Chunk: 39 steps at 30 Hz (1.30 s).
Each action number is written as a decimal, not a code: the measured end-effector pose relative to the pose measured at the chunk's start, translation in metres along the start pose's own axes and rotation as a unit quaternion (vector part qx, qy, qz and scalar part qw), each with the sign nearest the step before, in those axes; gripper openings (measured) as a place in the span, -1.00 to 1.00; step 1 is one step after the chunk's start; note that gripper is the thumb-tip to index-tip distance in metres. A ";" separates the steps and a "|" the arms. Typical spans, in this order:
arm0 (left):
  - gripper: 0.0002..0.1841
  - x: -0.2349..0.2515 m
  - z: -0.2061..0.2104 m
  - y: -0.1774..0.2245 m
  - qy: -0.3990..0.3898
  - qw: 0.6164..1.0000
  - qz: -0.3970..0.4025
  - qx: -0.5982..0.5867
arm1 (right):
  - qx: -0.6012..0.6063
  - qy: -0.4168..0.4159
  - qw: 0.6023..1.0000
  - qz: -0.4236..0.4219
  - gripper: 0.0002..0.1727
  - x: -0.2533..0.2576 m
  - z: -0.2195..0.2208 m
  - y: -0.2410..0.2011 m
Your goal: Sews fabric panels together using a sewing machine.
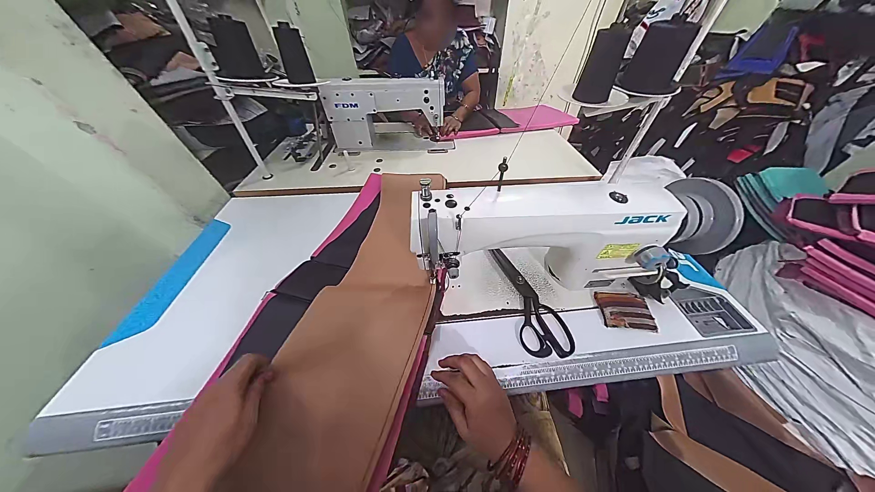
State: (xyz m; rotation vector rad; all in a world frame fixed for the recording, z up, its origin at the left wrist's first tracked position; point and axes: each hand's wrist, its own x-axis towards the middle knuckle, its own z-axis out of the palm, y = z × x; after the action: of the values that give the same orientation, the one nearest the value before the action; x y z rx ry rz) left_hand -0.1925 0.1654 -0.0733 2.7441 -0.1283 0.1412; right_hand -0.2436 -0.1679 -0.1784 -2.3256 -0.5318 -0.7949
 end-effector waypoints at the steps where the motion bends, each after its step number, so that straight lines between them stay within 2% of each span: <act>1: -0.77 0.005 -0.003 0.004 -0.002 1.000 -0.024 0.004 | 0.003 -0.002 1.000 0.004 -0.73 -0.003 0.000 -0.001; 4: -0.75 0.017 0.001 0.003 -0.032 0.996 -0.079 0.024 | -0.010 -0.015 1.000 -0.001 -0.71 -0.010 0.001 -0.004; 8: -0.73 0.013 0.024 -0.010 -0.046 0.994 -0.094 0.044 | -0.075 -0.020 0.995 -0.065 -0.64 -0.011 0.010 -0.008; 11: -0.72 0.007 0.027 -0.005 -0.052 0.991 -0.109 0.065 | -0.144 -0.052 0.979 -0.135 -0.46 -0.005 0.023 -0.016; 13: -0.68 0.009 0.023 0.003 -0.084 0.983 -0.132 0.098 | -0.201 -0.072 0.961 -0.176 -0.35 0.004 0.039 -0.024; 15: -0.53 0.013 0.015 0.015 -0.080 0.978 -0.116 0.155 | -0.272 -0.070 0.939 -0.200 -0.51 0.011 0.055 -0.030; 16: -0.45 0.014 0.015 0.021 -0.037 0.981 -0.068 0.178 | -0.286 -0.054 0.934 -0.206 -0.59 0.015 0.060 -0.032; 18: -0.46 0.025 0.020 0.034 0.058 0.980 0.086 0.170 | -0.265 -0.021 0.941 -0.207 -0.66 0.020 0.065 -0.034; 19: -0.49 0.035 0.028 0.045 0.067 0.972 0.164 0.158 | -0.244 -0.006 0.948 -0.204 -0.66 0.022 0.066 -0.034; 20: -0.49 0.044 0.039 0.058 0.053 0.959 0.244 0.131 | -0.217 0.004 0.956 -0.199 -0.67 0.024 0.064 -0.034; 22: -0.51 0.056 0.062 0.089 -0.029 0.923 0.378 0.062 | -0.175 0.015 0.966 -0.192 -0.71 0.027 0.053 -0.034; 23: -0.56 0.061 0.078 0.096 -0.050 0.901 0.429 0.035 | -0.163 0.021 0.968 -0.190 -0.73 0.027 0.046 -0.034; 25: -0.60 0.071 0.101 0.101 -0.053 0.881 0.468 0.041 | -0.159 0.029 0.970 -0.180 -0.72 0.027 0.033 -0.029; 31: -0.62 0.062 0.112 0.107 0.004 0.895 0.443 0.050 | -0.168 0.017 0.972 -0.162 -0.71 0.019 0.025 -0.027; 39: -0.58 0.070 0.105 0.128 -0.091 0.923 0.366 0.077 | -0.158 0.034 0.977 -0.140 -0.72 0.029 0.023 -0.012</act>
State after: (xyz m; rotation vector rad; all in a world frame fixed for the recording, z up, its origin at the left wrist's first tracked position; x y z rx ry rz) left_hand -0.1285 0.0027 -0.1138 2.7084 -1.2390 0.0954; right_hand -0.2197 -0.1391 -0.1688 -2.5307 -0.7616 -1.1610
